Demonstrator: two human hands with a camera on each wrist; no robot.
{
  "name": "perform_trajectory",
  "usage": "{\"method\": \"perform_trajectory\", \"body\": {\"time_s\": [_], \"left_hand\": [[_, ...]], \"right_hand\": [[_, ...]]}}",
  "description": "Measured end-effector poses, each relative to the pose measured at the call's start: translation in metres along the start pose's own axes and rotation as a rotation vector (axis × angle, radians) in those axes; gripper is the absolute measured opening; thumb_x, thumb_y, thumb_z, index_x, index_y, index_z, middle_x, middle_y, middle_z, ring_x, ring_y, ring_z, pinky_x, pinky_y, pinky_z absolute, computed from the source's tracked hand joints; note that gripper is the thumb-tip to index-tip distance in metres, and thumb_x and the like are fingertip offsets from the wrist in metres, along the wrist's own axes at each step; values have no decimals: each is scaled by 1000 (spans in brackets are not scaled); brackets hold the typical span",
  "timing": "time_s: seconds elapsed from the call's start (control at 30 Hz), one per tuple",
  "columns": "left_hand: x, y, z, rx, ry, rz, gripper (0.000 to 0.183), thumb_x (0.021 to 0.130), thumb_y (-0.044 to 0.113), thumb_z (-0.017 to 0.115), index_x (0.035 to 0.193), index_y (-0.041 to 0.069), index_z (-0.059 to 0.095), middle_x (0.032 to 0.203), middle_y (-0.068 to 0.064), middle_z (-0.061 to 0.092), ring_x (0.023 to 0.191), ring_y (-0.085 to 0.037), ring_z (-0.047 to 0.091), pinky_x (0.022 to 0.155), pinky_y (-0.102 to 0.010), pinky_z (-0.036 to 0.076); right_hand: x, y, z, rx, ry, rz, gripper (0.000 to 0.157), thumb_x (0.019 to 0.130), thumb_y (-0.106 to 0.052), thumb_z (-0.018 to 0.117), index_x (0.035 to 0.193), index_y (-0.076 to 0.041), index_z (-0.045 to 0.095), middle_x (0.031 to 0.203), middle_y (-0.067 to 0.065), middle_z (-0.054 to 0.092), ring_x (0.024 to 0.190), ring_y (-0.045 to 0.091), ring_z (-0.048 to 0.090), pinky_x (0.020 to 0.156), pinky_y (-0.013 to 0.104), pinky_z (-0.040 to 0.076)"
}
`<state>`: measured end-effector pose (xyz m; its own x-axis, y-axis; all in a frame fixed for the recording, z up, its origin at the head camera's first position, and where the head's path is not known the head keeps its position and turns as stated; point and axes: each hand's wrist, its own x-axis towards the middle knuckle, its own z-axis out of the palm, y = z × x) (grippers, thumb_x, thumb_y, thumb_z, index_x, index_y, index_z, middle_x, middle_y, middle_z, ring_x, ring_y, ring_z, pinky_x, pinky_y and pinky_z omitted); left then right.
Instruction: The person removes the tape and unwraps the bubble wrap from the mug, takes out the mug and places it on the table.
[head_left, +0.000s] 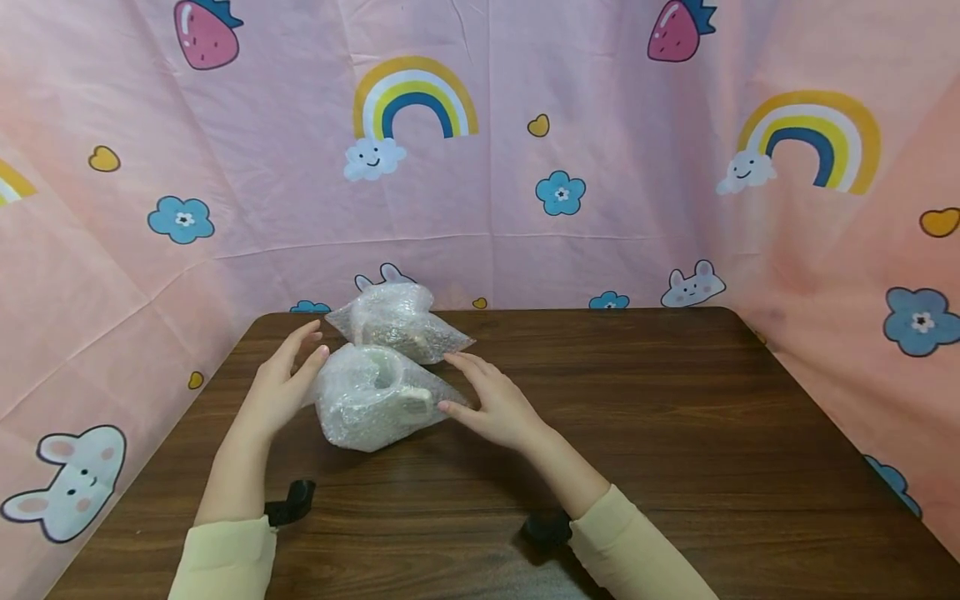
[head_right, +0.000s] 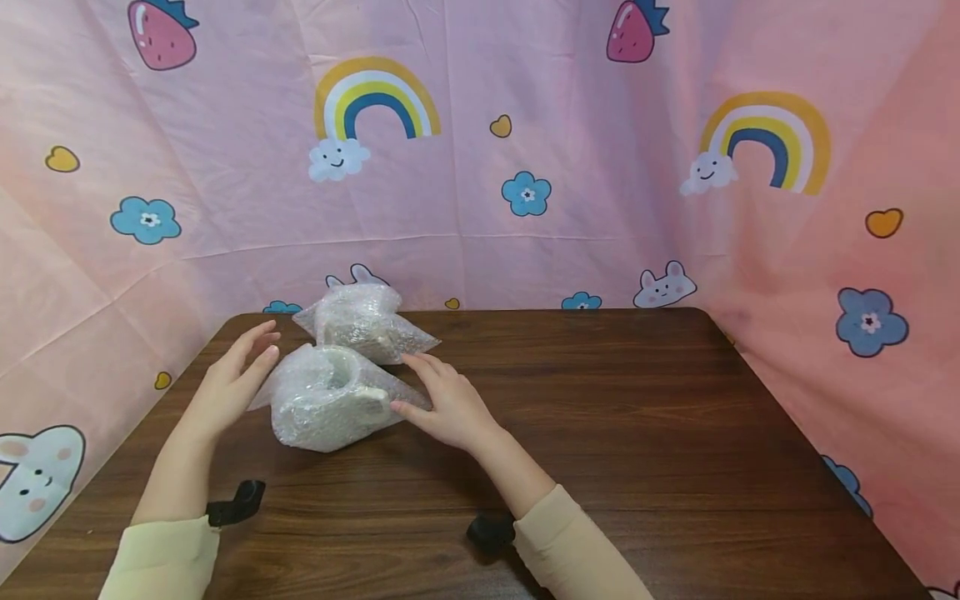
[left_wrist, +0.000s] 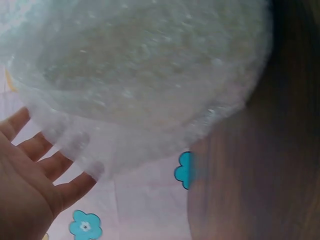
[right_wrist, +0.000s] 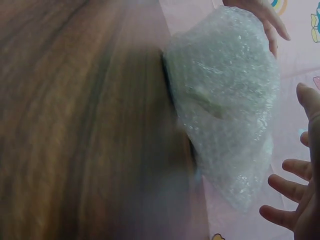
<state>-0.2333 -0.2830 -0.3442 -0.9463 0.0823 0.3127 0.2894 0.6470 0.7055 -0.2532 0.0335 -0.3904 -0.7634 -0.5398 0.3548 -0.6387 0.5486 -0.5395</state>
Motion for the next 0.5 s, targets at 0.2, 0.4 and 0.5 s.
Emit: {"method": "perform_trajectory", "body": {"time_s": [0.2, 0.4, 0.5], "left_hand": [[-6, -13, 4, -44, -18, 6, 57, 103, 37, 42, 152, 12, 26, 143, -23, 40, 131, -44, 33, 99, -63, 28], [-10, -23, 8, -98, -7, 0, 56, 103, 33, 42, 151, 8, 26, 141, -25, 41, 129, -44, 34, 98, -61, 29], [-10, -28, 9, -117, 6, -12, 57, 103, 35, 41, 151, 7, 26, 141, -25, 41, 130, -43, 33, 98, -62, 28]], "right_hand": [[1, 0, 12, 38, -10, 6, 70, 92, -52, 56, 150, -20, 33, 151, -1, 33, 135, 22, 34, 102, 50, 37], [0, 0, 21, 93, -37, 13, 71, 93, -53, 55, 151, -23, 30, 153, -4, 29, 135, 21, 34, 101, 49, 38], [0, 1, 24, 106, -25, 2, 68, 94, -50, 56, 151, -22, 31, 152, -3, 31, 135, 21, 34, 102, 48, 38]]}}
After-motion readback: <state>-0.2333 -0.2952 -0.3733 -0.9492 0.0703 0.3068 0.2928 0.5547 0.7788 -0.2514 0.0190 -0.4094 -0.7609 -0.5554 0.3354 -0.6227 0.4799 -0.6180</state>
